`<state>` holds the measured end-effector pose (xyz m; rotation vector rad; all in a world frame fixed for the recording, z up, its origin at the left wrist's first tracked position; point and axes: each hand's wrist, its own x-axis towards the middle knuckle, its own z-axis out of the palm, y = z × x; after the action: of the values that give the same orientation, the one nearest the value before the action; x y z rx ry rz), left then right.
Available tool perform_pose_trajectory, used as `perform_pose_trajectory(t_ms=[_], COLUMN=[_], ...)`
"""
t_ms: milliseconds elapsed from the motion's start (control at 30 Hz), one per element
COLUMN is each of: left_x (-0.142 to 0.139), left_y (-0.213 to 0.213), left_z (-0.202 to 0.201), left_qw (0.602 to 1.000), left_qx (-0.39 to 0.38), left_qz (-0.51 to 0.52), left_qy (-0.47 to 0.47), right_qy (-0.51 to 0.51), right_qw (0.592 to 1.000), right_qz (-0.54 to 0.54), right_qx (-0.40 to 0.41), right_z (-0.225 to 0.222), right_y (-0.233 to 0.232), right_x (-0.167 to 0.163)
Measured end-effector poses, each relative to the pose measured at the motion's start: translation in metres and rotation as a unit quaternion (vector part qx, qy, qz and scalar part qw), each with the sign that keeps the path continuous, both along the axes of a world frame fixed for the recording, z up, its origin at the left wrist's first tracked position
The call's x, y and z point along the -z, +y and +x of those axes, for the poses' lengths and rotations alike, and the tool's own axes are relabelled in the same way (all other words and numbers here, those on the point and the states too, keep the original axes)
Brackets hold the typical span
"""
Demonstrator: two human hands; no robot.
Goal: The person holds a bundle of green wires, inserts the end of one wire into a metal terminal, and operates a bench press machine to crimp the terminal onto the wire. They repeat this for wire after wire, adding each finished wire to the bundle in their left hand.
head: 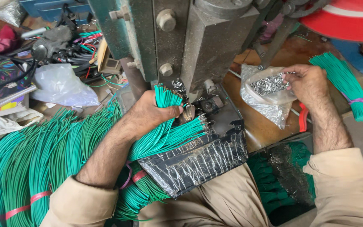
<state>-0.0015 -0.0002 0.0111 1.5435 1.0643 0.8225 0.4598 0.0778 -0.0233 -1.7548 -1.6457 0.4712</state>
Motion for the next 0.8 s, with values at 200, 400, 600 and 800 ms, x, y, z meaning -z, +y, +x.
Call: perform_pose_trajectory(t_ms=[200,400,600,800], left_x=[-0.005,-0.007,-0.002,0.005], left_y=[-0.002,-0.002,-0.002,0.002], left_z=[-0.002,-0.002,-0.001,-0.002], left_qw=[1.000,1.000,1.000,0.999], left_qx=[-0.005,0.002,-0.001,0.026], left_qz=[-0.006,-0.015,-0.013,0.025], left_qy=[0.022,0.001,-0.013,-0.009], right_qy=[0.266,0.160,-0.098,0.028], right_qw=[0.958,0.926,0.931,0.953], right_qz=[-0.051,-0.233,-0.066,-0.050], right_qx=[-0.090,-0.251,-0.346,-0.298], right_z=[-0.019,-0.117,-0.160,-0.148], right_y=[-0.017,-0.094,-0.131,-0.121], right_x=[-0.005,-0.016,-0.042,-0.029])
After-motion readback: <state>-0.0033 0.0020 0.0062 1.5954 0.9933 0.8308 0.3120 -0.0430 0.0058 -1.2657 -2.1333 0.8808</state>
